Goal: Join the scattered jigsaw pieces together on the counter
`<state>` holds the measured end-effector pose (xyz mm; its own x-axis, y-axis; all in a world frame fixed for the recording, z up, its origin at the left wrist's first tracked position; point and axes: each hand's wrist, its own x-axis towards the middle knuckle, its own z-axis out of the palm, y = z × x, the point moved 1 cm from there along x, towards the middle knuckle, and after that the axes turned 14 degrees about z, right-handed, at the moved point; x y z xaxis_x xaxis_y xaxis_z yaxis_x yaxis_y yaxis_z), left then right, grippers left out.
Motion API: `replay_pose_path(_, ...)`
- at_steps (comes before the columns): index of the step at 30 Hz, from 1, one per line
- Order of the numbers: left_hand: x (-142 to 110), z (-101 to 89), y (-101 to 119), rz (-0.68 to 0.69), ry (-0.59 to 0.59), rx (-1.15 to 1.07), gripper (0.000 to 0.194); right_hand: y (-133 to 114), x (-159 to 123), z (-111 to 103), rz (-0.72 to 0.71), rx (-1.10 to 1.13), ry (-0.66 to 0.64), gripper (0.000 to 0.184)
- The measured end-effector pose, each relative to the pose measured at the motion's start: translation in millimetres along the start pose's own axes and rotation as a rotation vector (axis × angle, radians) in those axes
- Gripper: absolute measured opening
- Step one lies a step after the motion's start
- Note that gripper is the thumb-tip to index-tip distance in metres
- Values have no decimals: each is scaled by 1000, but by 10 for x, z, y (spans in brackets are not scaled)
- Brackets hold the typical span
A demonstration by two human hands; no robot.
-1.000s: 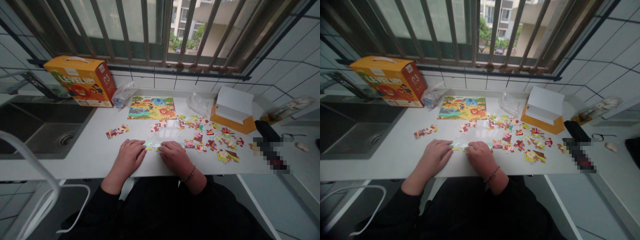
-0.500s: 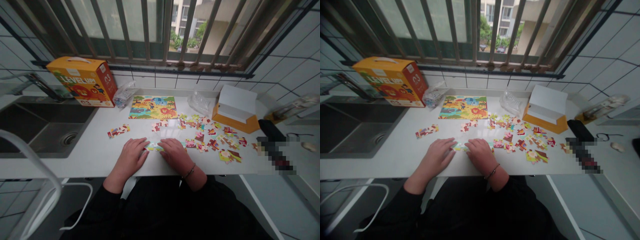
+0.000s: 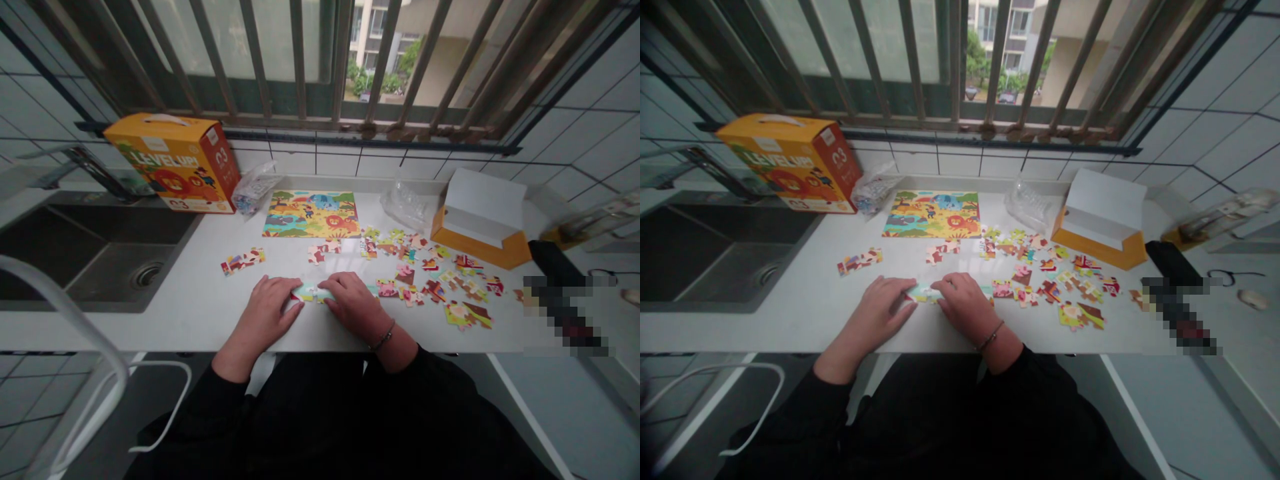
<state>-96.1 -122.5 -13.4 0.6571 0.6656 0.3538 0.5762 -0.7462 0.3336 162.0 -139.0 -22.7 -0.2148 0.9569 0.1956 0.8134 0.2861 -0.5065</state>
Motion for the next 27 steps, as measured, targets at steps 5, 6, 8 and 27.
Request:
replay_pose_path(5, -13, 9, 8, 10, -23, 13, 37, -26, 32, 14, -21, -38, 20, 27)
replay_pose_path(6, -16, 10, 10, 17, -27, 17, 37, -27, 38, 21, -17, -57, 22, 25)
replay_pose_path(8, -17, 9, 16, 33, -35, 24, 36, -24, 46, 34, 3, -94, 30, 23)
replay_pose_path(27, -12, 13, 25, 70, -57, 35, 23, -265, -81, 33, -85, -366, -17, 20)
